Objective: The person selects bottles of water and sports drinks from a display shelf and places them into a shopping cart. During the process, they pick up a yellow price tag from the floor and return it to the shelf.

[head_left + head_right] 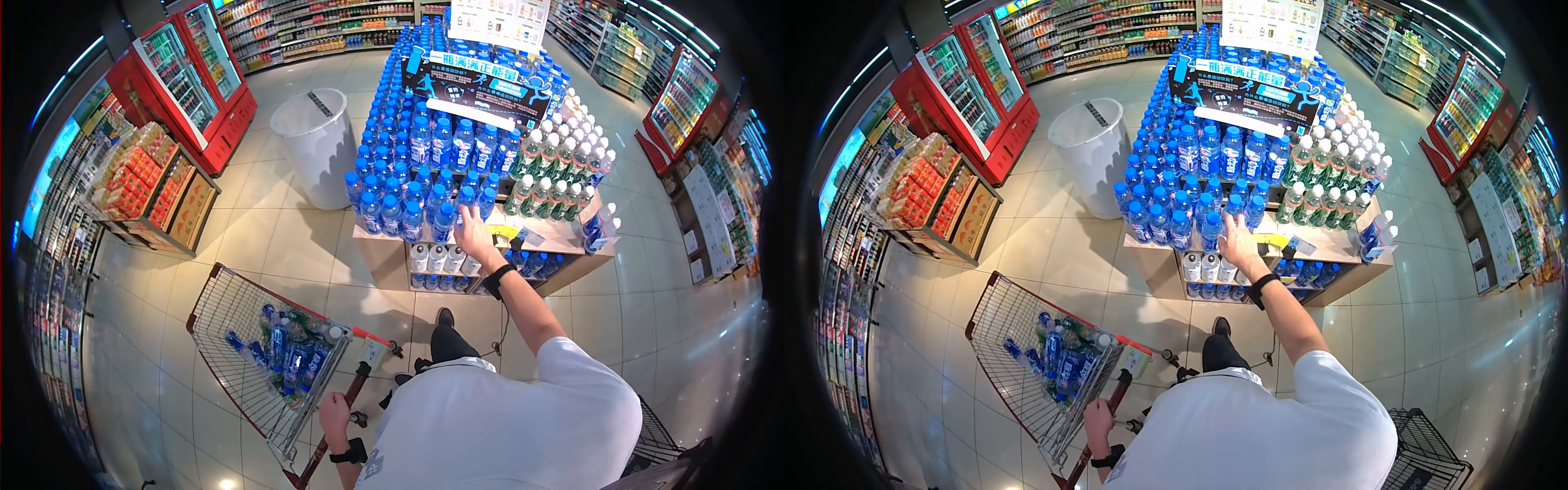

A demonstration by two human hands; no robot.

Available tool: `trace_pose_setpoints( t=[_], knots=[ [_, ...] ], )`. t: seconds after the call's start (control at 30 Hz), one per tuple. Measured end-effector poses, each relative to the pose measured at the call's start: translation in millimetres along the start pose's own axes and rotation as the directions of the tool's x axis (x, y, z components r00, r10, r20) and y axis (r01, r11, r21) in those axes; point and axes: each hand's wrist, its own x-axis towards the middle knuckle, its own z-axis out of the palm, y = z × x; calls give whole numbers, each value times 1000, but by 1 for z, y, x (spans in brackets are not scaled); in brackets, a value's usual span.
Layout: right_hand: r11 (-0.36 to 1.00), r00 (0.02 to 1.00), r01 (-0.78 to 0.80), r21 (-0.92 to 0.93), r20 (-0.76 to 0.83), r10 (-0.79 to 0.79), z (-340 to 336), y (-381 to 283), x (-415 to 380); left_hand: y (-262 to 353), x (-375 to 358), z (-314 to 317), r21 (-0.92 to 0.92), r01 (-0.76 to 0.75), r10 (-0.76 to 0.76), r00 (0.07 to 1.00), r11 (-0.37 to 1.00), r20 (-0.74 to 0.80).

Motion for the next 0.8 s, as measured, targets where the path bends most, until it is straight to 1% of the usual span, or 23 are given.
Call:
trace_pose_setpoints(
  t=[0.03,0.07,0.1,0.13,0.17,0.2,0.23,0.27,0.33,0.37,0.43,0.53,0.6,0.63,0.7,0.77,0.8],
  knots=[
    [1000,1000,4,2,-1,-4,-4,-14,9,-1,1,1,-21,18,-18,1000,1000,17],
    [1000,999,-26,8,-20,27,-8,-28,17,-2,1,2,-23,19,-19,1000,1000,13],
    [998,998,-58,15,-39,58,-9,-38,22,-1,0,1,-20,14,-14,1000,1000,4],
    [998,998,-54,17,-39,55,-2,-40,26,1,0,0,-16,9,-9,1000,1000,-4],
    [999,999,-23,-49,-39,21,10,-39,31,3,-1,-2,-17,10,-10,1000,1000,-8],
    [993,999,9,-114,-37,-13,23,-34,36,15,-5,-10,-21,81,-80,996,997,36],
    [988,999,-1,-152,32,6,36,-27,38,25,-10,-17,-21,152,-150,986,988,80],
    [989,999,3,-148,32,2,48,-18,37,33,-15,-22,-21,154,-152,986,988,75],
    [977,996,-40,-209,65,54,60,-13,30,45,-22,-28,25,107,-107,994,994,-4],
    [985,997,-65,-157,39,72,66,-10,29,45,-23,-27,25,109,-109,994,994,-9],
    [986,997,-71,-151,28,77,70,-10,31,43,-24,-25,40,76,-74,996,996,-53],
    [981,994,-95,-172,28,101,68,-9,27,41,-21,-25,48,101,-100,995,994,-25],
    [964,998,-67,-259,-2,69,64,-15,28,39,-19,-24,38,105,-105,994,994,-12],
    [964,998,-66,-258,-3,68,60,-18,26,38,-19,-24,26,112,-112,994,993,0],
    [952,995,-50,-301,66,73,49,-23,19,33,-16,-21,27,116,-116,993,993,11],
    [965,997,-29,-261,57,45,53,-14,11,25,-12,-16,31,115,-116,993,993,21],
    [975,999,-6,-223,49,18,54,-10,6,20,-9,-12,24,79,-79,997,997,2]
  ],
)
